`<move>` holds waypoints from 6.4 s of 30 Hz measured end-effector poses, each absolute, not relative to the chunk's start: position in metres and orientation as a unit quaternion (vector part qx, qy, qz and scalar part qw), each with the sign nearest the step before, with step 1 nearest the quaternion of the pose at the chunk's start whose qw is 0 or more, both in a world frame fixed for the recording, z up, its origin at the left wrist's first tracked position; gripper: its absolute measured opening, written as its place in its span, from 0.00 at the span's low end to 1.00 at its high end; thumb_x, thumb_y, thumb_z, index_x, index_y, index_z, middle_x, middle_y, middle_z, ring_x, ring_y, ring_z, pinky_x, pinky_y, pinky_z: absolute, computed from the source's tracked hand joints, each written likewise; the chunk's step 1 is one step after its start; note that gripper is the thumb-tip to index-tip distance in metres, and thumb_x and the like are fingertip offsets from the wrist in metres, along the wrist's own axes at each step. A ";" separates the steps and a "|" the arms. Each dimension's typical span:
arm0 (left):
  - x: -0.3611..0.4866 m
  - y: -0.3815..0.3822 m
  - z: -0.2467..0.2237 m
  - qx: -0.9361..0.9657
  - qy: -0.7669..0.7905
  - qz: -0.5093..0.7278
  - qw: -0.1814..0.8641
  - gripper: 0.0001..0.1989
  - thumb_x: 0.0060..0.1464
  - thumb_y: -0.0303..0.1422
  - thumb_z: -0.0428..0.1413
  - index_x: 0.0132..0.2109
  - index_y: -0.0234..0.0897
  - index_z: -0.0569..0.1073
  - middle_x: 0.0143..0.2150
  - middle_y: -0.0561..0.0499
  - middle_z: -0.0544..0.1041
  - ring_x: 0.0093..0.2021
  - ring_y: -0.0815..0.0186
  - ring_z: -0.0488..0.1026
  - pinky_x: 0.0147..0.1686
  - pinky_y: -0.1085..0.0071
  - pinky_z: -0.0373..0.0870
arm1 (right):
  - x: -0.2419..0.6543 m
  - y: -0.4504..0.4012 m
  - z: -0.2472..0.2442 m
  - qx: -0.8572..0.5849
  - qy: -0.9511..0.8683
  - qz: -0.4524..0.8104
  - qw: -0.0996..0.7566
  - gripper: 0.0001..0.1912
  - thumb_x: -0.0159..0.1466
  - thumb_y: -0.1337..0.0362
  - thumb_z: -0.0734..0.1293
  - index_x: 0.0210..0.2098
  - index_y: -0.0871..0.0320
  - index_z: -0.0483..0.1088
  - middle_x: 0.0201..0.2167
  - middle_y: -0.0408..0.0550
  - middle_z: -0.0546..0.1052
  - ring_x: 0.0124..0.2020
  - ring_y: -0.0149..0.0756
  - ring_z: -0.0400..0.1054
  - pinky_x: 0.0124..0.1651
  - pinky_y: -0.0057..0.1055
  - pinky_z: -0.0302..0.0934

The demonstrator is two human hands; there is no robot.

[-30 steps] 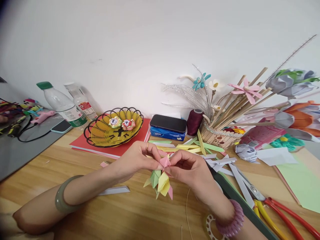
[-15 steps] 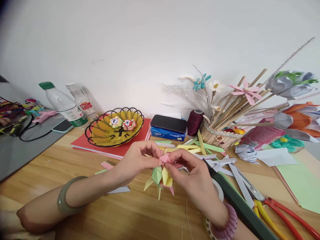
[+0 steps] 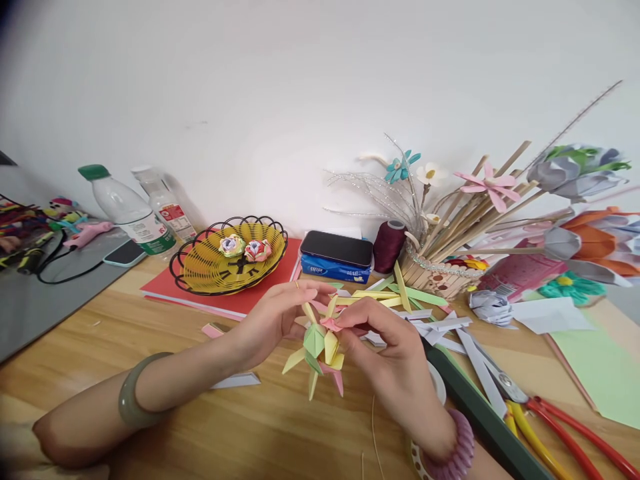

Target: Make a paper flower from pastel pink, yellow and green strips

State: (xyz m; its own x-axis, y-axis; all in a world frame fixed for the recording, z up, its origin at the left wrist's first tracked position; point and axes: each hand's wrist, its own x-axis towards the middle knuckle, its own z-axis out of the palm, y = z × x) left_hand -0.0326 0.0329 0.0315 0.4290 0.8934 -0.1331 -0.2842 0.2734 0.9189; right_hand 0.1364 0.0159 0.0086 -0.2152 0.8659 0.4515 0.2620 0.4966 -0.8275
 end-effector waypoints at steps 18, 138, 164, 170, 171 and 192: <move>-0.030 0.028 0.022 0.622 0.279 0.594 0.428 0.05 0.48 0.23 0.54 0.32 0.37 0.68 0.34 0.52 0.69 0.39 0.69 0.68 0.44 0.68 0.65 | 0.133 0.005 0.023 -0.516 -0.677 0.140 0.505 0.03 0.60 0.61 0.62 0.31 0.53 0.63 0.29 0.43 0.65 0.30 0.33 0.59 0.31 0.30 0.55; -0.033 0.025 0.023 0.741 0.375 0.450 0.329 0.05 0.48 0.27 0.57 0.35 0.37 0.73 0.37 0.50 0.76 0.40 0.66 0.71 0.44 0.70 0.65 | 0.130 0.002 0.029 -0.430 -0.787 0.010 0.443 0.08 0.57 0.68 0.66 0.36 0.53 0.66 0.29 0.43 0.75 0.29 0.32 0.69 0.32 0.30 0.65; -0.032 0.029 0.014 0.765 0.276 0.558 0.167 0.09 0.48 0.27 0.57 0.38 0.39 0.74 0.34 0.48 0.78 0.45 0.61 0.67 0.45 0.60 0.67 | 0.130 0.000 0.027 -0.361 -0.806 -0.136 0.450 0.16 0.55 0.74 0.67 0.42 0.55 0.67 0.33 0.48 0.78 0.36 0.38 0.72 0.40 0.37 0.66; -0.031 0.029 0.011 0.762 0.277 0.567 0.147 0.10 0.49 0.25 0.56 0.40 0.40 0.74 0.34 0.48 0.78 0.43 0.61 0.69 0.44 0.59 0.68 | 0.130 0.001 0.025 -0.383 -0.798 -0.138 0.446 0.16 0.55 0.72 0.67 0.42 0.53 0.67 0.35 0.46 0.78 0.36 0.40 0.73 0.41 0.37 0.66; -0.031 0.029 0.011 0.762 0.274 0.568 0.145 0.10 0.49 0.25 0.56 0.40 0.40 0.74 0.34 0.48 0.78 0.43 0.61 0.69 0.44 0.59 0.68 | 0.130 0.001 0.025 -0.387 -0.797 -0.135 0.444 0.16 0.55 0.71 0.67 0.42 0.52 0.67 0.35 0.46 0.78 0.37 0.40 0.72 0.41 0.38 0.66; -0.031 0.030 0.013 0.772 0.236 0.581 0.099 0.12 0.47 0.21 0.56 0.40 0.36 0.73 0.35 0.47 0.78 0.42 0.64 0.70 0.43 0.64 0.70 | 0.130 0.000 0.026 -0.357 -0.808 -0.116 0.455 0.15 0.53 0.75 0.68 0.39 0.56 0.68 0.32 0.47 0.78 0.37 0.38 0.71 0.41 0.35 0.64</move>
